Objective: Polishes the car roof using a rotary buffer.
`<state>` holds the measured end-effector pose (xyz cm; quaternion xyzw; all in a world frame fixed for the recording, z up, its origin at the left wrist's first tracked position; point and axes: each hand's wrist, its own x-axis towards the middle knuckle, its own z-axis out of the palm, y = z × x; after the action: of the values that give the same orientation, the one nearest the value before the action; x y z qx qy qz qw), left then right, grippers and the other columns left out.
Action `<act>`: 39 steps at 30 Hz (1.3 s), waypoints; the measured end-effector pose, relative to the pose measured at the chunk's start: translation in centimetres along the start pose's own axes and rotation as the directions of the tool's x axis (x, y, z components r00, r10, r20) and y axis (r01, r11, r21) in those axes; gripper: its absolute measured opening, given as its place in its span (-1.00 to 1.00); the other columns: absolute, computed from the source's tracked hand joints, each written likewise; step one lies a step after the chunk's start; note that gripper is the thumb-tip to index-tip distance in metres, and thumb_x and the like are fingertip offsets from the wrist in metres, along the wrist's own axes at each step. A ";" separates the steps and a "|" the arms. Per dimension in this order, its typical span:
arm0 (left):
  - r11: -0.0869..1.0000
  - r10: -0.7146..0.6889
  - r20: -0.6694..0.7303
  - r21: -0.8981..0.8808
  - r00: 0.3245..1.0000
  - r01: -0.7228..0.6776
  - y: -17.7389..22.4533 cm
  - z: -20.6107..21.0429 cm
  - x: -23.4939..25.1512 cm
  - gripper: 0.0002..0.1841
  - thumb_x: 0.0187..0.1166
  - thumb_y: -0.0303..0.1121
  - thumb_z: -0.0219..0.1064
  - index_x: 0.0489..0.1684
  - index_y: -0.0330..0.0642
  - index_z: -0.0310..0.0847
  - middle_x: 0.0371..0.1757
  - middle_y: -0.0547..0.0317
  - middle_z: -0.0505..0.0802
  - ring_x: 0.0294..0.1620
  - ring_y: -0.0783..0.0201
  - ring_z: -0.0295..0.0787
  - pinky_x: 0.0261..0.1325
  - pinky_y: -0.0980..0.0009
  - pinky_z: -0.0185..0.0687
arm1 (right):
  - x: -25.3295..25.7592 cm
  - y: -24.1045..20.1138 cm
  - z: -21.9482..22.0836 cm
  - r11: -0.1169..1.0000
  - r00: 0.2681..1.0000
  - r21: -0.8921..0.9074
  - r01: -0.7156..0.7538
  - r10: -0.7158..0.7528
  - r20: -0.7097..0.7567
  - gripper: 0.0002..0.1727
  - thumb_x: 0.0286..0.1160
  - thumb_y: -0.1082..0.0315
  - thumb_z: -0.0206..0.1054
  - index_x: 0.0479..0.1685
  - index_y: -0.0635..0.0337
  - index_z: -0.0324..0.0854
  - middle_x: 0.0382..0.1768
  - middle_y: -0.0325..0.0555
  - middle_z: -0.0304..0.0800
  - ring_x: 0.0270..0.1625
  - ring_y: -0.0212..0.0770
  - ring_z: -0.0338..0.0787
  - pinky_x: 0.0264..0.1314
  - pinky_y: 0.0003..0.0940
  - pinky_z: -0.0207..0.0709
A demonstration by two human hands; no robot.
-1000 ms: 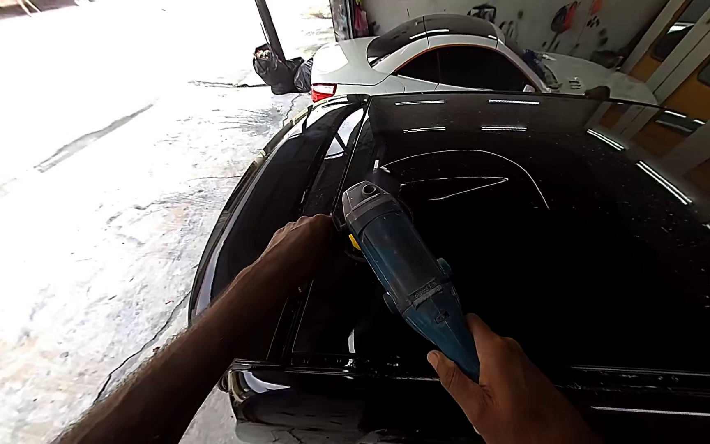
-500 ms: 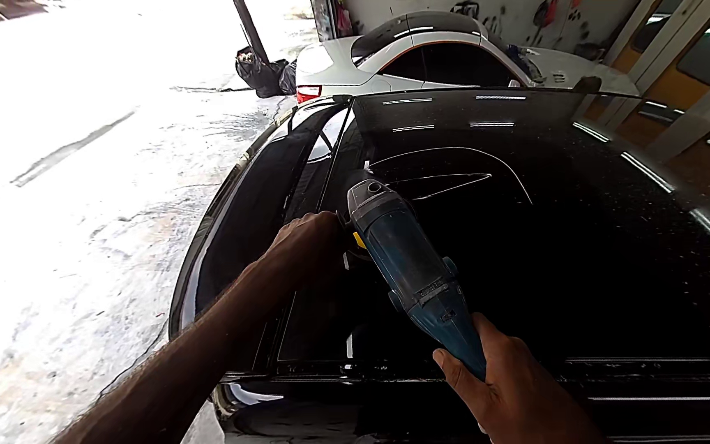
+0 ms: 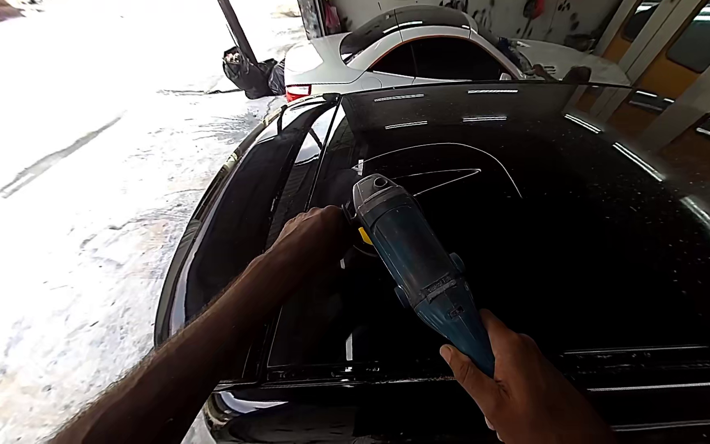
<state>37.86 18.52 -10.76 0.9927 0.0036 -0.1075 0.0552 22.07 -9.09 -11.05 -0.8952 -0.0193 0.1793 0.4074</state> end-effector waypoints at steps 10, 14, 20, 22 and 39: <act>0.982 0.187 -0.171 0.028 0.968 -0.185 -0.3 3.4 3.9 -0.62 0.49 0.09 0.37 -0.60 0.06 0.55 -0.60 0.18 0.69 -0.48 0.03 0.73 -0.49 -0.09 0.60 | -0.6 1.2 -1.2 0.998 0.998 0.037 -0.042 0.043 -0.036 -0.47 0.56 -0.24 0.27 0.16 0.01 0.51 -0.48 -0.31 0.68 -0.66 -0.36 0.71 -0.60 -0.36 0.72; 0.996 0.091 0.007 0.006 0.996 -0.091 3.8 -0.7 1.0 -0.66 0.63 -0.04 0.39 -0.47 -0.07 0.63 -0.47 0.03 0.77 -0.31 -0.09 0.79 -0.26 -0.18 0.62 | -0.9 1.6 -1.7 0.997 0.997 0.052 -0.056 0.058 -0.050 -0.47 0.56 -0.24 0.27 0.16 0.00 0.51 -0.48 -0.30 0.68 -0.66 -0.35 0.71 -0.60 -0.35 0.72; 0.993 0.114 0.026 0.015 0.993 -0.115 5.8 -1.3 1.4 -0.66 0.65 -0.03 0.37 -0.41 -0.10 0.66 -0.42 -0.03 0.79 -0.27 -0.13 0.80 -0.24 -0.22 0.63 | -1.1 2.5 -2.5 0.995 0.994 0.074 -0.066 0.072 -0.078 -0.47 0.55 -0.27 0.26 0.14 -0.03 0.51 -0.50 -0.32 0.66 -0.67 -0.37 0.69 -0.62 -0.36 0.70; 0.992 0.128 0.029 0.012 0.991 -0.128 6.4 -1.4 1.7 -0.65 0.65 -0.03 0.38 -0.40 -0.11 0.65 -0.41 -0.03 0.79 -0.26 -0.13 0.80 -0.22 -0.22 0.62 | -1.2 2.7 -2.7 0.993 0.994 0.093 -0.067 0.075 -0.085 -0.48 0.55 -0.27 0.27 0.14 -0.04 0.51 -0.51 -0.33 0.67 -0.68 -0.37 0.70 -0.64 -0.36 0.71; 0.950 0.308 0.012 0.057 0.951 -0.308 12.3 -2.0 5.2 -0.66 0.65 -0.08 0.35 -0.46 -0.11 0.59 -0.45 -0.01 0.74 -0.31 -0.11 0.76 -0.27 -0.19 0.58 | -1.3 5.8 -5.1 0.970 0.970 0.228 -0.080 0.129 -0.208 -0.52 0.51 -0.31 0.29 0.02 -0.14 0.55 -0.65 -0.29 0.64 -0.79 -0.28 0.66 -0.78 -0.31 0.66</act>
<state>43.64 6.47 -8.58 0.9821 -0.1543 -0.0991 0.0424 21.86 -16.85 -11.84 -0.8594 0.0934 0.1009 0.4924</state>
